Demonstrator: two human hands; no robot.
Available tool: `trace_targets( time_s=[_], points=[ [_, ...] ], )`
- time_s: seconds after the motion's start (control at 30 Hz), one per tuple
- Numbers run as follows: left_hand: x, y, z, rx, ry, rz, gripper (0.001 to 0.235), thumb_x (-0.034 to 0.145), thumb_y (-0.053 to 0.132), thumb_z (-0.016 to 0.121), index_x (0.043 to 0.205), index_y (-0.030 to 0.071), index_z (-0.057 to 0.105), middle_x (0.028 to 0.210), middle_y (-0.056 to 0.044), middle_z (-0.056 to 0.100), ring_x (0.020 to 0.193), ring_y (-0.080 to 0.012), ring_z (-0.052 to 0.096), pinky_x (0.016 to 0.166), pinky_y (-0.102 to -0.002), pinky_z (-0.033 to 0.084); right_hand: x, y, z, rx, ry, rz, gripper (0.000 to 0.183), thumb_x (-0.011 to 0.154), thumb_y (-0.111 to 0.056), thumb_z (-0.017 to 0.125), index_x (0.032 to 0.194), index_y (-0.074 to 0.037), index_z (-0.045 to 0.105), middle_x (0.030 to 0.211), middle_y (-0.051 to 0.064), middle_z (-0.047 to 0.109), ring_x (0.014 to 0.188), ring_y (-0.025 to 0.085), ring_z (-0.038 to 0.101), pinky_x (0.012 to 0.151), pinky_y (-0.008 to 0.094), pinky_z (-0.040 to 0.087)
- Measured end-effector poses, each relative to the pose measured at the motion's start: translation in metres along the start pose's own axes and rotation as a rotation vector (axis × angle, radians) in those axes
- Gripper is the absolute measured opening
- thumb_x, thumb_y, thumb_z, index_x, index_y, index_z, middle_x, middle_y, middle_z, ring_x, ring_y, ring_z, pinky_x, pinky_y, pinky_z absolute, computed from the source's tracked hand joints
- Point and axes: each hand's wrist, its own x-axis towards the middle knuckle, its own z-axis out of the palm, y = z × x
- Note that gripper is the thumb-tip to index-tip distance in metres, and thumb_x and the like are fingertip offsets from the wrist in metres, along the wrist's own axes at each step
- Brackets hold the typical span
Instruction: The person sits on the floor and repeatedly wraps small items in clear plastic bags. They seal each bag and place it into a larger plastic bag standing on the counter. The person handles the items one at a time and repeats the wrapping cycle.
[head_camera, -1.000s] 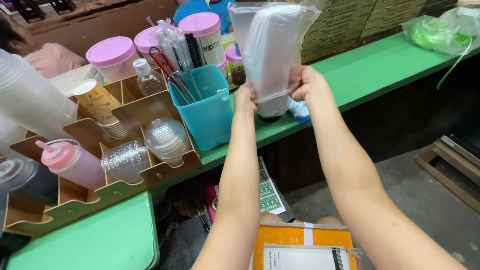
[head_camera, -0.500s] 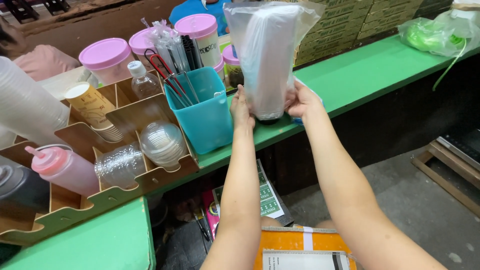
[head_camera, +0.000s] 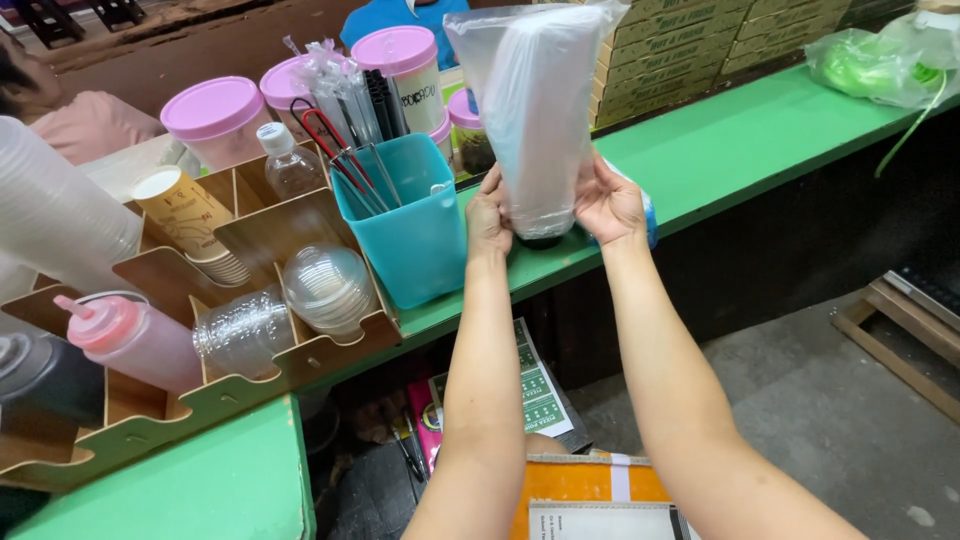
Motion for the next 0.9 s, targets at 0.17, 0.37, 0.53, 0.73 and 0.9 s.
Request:
trace_targets(
  time_s=[0.17, 0.37, 0.53, 0.73, 0.9],
  points=[
    [-0.003, 0.007, 0.005, 0.024, 0.012, -0.058, 0.040, 0.094, 0.000, 0.064, 0.132, 0.013, 0.069, 0.089, -0.004, 0.073, 0.044, -0.0002, 0.052, 0.040, -0.008, 0.045, 0.016, -0.001, -0.037, 0.062, 0.012, -0.002, 0.034, 0.096, 0.007, 0.060, 0.130, 0.009, 0.063, 0.122, 0.027, 0.071, 0.112, 0.035, 0.072, 0.087, 0.036, 0.064],
    [0.020, -0.030, -0.034, 0.221, 0.169, -0.089, 0.045, 0.088, -0.001, 0.062, 0.128, 0.016, 0.072, 0.095, -0.008, 0.078, 0.058, -0.0121, 0.071, 0.051, -0.022, 0.058, -0.004, 0.007, -0.037, 0.056, 0.243, 0.012, 0.029, 0.091, 0.015, 0.058, 0.119, 0.013, 0.063, 0.104, 0.024, 0.073, 0.090, 0.028, 0.075, 0.067, 0.021, 0.058],
    [0.001, -0.038, -0.044, 1.082, 0.426, 0.148, 0.051, 0.085, 0.012, 0.060, 0.136, 0.018, 0.064, 0.116, -0.009, 0.069, 0.106, -0.0254, 0.070, 0.094, -0.039, 0.053, -0.022, 0.006, -0.038, -0.744, 0.440, -0.154, 0.052, 0.076, 0.017, 0.056, 0.124, 0.001, 0.064, 0.107, 0.009, 0.064, 0.087, 0.018, 0.066, 0.068, 0.017, 0.054],
    [-0.047, 0.044, 0.056, 0.691, 0.145, 0.568, 0.066, 0.102, 0.045, 0.051, 0.154, 0.006, 0.038, 0.151, -0.026, 0.048, 0.144, -0.0382, 0.045, 0.116, -0.048, 0.042, -0.032, -0.001, 0.066, -1.386, 0.422, -0.520, 0.053, 0.094, -0.030, 0.049, 0.143, -0.009, 0.056, 0.143, 0.013, 0.061, 0.135, 0.027, 0.054, 0.111, 0.041, 0.045],
    [-0.054, 0.066, 0.089, 0.584, -0.209, 0.487, 0.134, 0.059, 0.068, 0.086, 0.160, 0.009, 0.021, 0.162, -0.018, 0.036, 0.150, -0.0309, 0.038, 0.124, -0.046, 0.034, -0.012, 0.024, 0.091, -0.898, 0.011, -0.190, 0.090, 0.075, -0.071, 0.052, 0.142, -0.011, 0.055, 0.141, 0.008, 0.066, 0.128, 0.022, 0.064, 0.112, 0.037, 0.056]
  ],
)
